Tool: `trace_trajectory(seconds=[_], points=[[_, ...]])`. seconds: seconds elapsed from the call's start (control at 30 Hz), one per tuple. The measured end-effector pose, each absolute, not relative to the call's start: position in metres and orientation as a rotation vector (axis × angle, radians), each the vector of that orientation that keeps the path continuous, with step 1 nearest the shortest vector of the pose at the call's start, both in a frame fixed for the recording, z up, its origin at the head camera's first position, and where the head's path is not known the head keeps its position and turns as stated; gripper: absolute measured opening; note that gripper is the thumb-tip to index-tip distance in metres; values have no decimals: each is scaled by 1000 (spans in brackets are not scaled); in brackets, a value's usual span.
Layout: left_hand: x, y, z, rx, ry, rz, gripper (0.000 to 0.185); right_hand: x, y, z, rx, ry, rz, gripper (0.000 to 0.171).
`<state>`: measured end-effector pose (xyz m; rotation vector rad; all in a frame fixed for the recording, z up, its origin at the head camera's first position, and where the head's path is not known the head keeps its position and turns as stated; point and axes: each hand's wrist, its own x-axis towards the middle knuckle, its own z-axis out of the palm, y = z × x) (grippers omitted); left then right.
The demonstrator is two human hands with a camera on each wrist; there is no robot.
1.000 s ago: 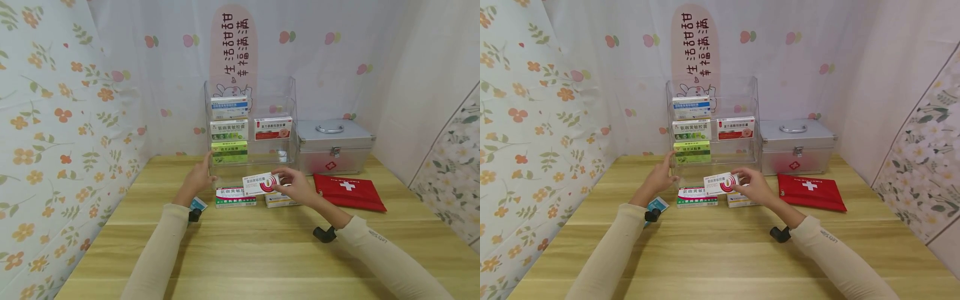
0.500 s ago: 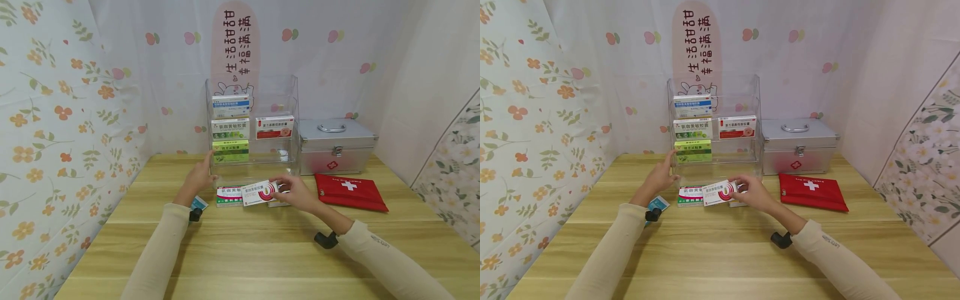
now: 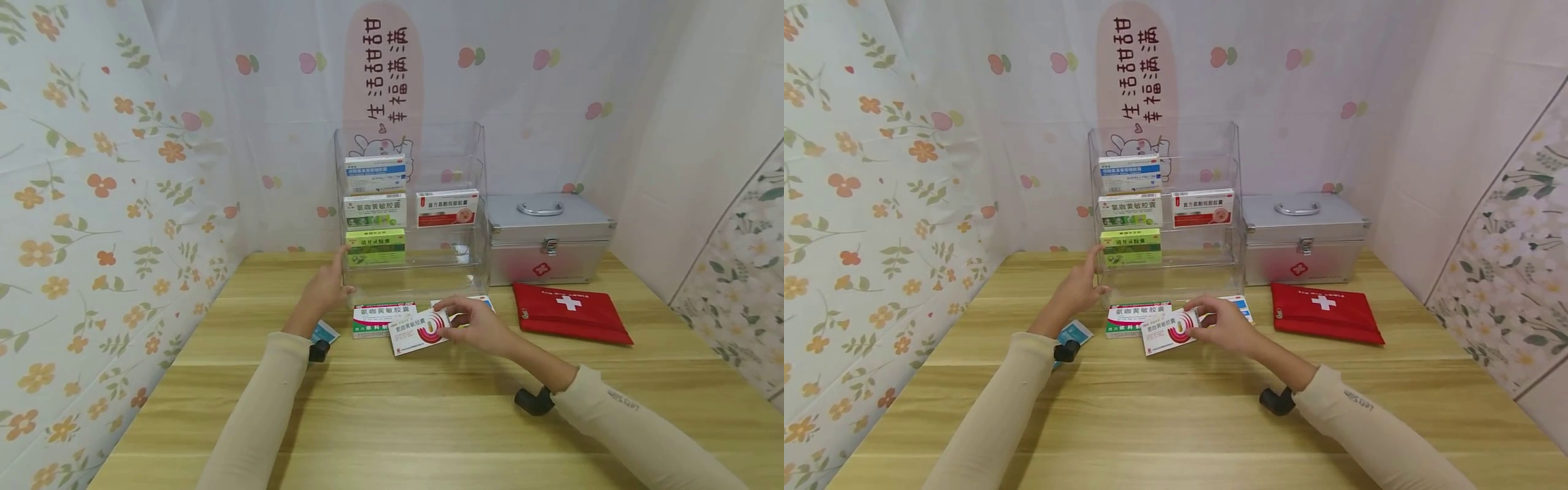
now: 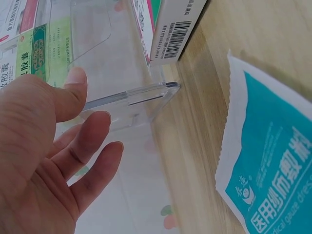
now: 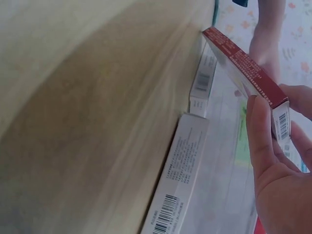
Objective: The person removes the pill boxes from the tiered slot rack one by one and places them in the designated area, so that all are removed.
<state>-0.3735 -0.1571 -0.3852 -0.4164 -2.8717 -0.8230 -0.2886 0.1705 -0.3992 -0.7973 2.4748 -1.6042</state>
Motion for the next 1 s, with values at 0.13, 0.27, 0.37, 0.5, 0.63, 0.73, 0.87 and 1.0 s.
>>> trace_trajectory(seconds=[0.13, 0.27, 0.37, 0.5, 0.63, 0.73, 0.87, 1.0], points=[[-374, -157, -387, -414, -2869, -827, 94, -286, 168, -402, -765, 2466, -1592, 42], [-373, -157, -387, -421, -2866, -824, 94, -285, 167, -403, -732, 2424, -1596, 44], [-373, -158, -387, -420, -2869, -829, 95, -284, 167, -404, -742, 2398, -1579, 47], [-373, -157, -386, -418, -2863, -836, 95, -284, 167, -405, -768, 2399, -1528, 48], [-374, -157, -386, -419, -2860, -838, 95, -284, 166, -408, -766, 2428, -1470, 44], [-374, -156, -387, -419, -2861, -841, 95, -283, 163, -410, -733, 2418, -1474, 41], [-372, -155, -386, -415, -2867, -846, 95, -281, 159, -414, -714, 2397, -1508, 38], [-372, -155, -385, -407, -2878, -840, 95, -279, 156, -415, -702, 2377, -1516, 35]])
